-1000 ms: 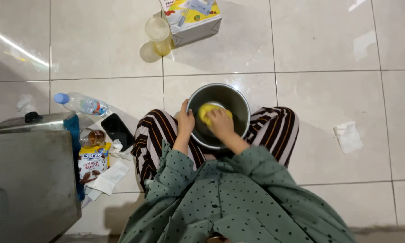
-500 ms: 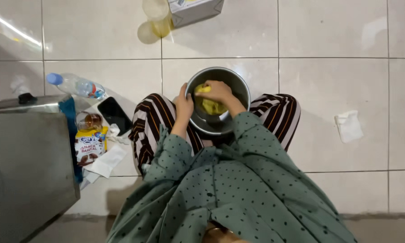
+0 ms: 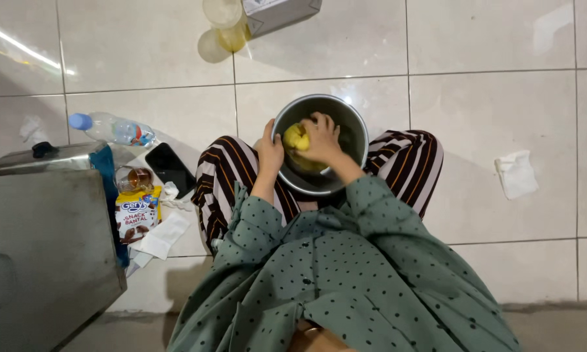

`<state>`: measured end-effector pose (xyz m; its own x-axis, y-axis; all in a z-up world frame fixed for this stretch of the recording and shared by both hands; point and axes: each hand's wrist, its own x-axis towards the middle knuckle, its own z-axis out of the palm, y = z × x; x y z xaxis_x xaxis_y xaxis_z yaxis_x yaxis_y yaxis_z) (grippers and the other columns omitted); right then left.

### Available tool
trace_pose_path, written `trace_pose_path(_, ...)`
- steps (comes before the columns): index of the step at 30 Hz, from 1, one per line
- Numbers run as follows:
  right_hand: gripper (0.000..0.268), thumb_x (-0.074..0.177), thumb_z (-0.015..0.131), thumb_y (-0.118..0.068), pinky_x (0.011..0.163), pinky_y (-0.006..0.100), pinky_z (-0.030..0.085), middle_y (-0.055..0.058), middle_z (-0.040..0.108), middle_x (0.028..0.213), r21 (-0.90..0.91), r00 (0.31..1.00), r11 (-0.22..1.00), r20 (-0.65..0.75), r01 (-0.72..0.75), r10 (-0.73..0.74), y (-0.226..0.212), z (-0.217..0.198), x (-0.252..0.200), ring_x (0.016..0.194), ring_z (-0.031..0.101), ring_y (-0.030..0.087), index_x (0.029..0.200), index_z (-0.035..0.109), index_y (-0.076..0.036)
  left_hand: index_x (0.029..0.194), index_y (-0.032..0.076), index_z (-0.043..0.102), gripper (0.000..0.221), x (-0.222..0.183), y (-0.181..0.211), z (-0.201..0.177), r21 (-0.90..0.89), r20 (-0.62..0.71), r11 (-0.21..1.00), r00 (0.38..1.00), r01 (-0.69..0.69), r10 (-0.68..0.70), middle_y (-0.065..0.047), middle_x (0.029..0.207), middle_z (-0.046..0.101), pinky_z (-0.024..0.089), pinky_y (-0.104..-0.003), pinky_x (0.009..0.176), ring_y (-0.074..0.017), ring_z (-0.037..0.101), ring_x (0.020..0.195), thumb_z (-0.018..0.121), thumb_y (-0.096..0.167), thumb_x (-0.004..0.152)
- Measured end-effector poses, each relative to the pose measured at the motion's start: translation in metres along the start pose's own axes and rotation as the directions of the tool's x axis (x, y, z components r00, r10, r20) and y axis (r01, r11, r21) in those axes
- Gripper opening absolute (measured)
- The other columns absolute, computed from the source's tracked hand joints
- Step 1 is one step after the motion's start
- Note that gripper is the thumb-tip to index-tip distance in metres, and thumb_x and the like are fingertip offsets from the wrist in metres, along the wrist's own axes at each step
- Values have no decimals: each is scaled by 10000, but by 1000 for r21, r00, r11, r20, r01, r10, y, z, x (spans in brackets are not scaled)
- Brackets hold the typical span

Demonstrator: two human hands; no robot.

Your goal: The person kneads a yellow ball of dough in a metal bowl while sitting on the floor.

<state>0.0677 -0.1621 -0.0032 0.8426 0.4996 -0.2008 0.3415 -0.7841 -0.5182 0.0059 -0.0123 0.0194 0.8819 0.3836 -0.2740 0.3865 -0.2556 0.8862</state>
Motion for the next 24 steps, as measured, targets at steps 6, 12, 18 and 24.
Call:
trace_pose_path(6, 1057, 554, 776, -410, 819, 654, 459, 287, 370, 1357, -234, 867, 972, 488, 17, 102, -22, 2, 53, 1096, 503, 560, 1459, 271, -203, 1387, 144, 407, 437, 0, 2, -3, 6, -13, 1000, 1000, 21, -20, -277, 1263, 519, 357, -544, 1028, -461, 444, 1224, 412, 66, 957)
trace_pose_path(12, 839, 574, 786, -429, 818, 674, 427, 112, 391, 1269, -230, 961, 969, 274, 88, -22, -15, 5, 2, 1208, 393, 424, 1302, 409, -251, 1363, 186, 445, 443, -13, 7, 1, 41, -54, 999, 998, 15, -12, -287, 1177, 571, 402, -515, 996, -457, 506, 1163, 464, 78, 934)
trace_pose_path(18, 751, 457, 837, -498, 798, 493, 479, 108, 492, 1055, 124, 945, 958, -239, 258, -223, 27, -14, -16, 956, 553, 399, 1068, 531, -187, 1352, 163, 449, 452, 11, -30, 7, 67, -61, 997, 998, -29, 33, -319, 1189, 557, 383, -543, 988, -480, 490, 1164, 485, 61, 914)
trace_pose_path(24, 681, 668, 863, -347, 975, 547, 349, 200, 378, 1141, 406, 866, 847, -487, 342, -116, 25, -9, -33, 1140, 394, 443, 1065, 378, -78, 1361, 103, 450, 439, 16, -36, 11, 64, -67, 997, 996, -51, 56, -311, 1265, 513, 353, -567, 1002, -487, 451, 1202, 481, 53, 926)
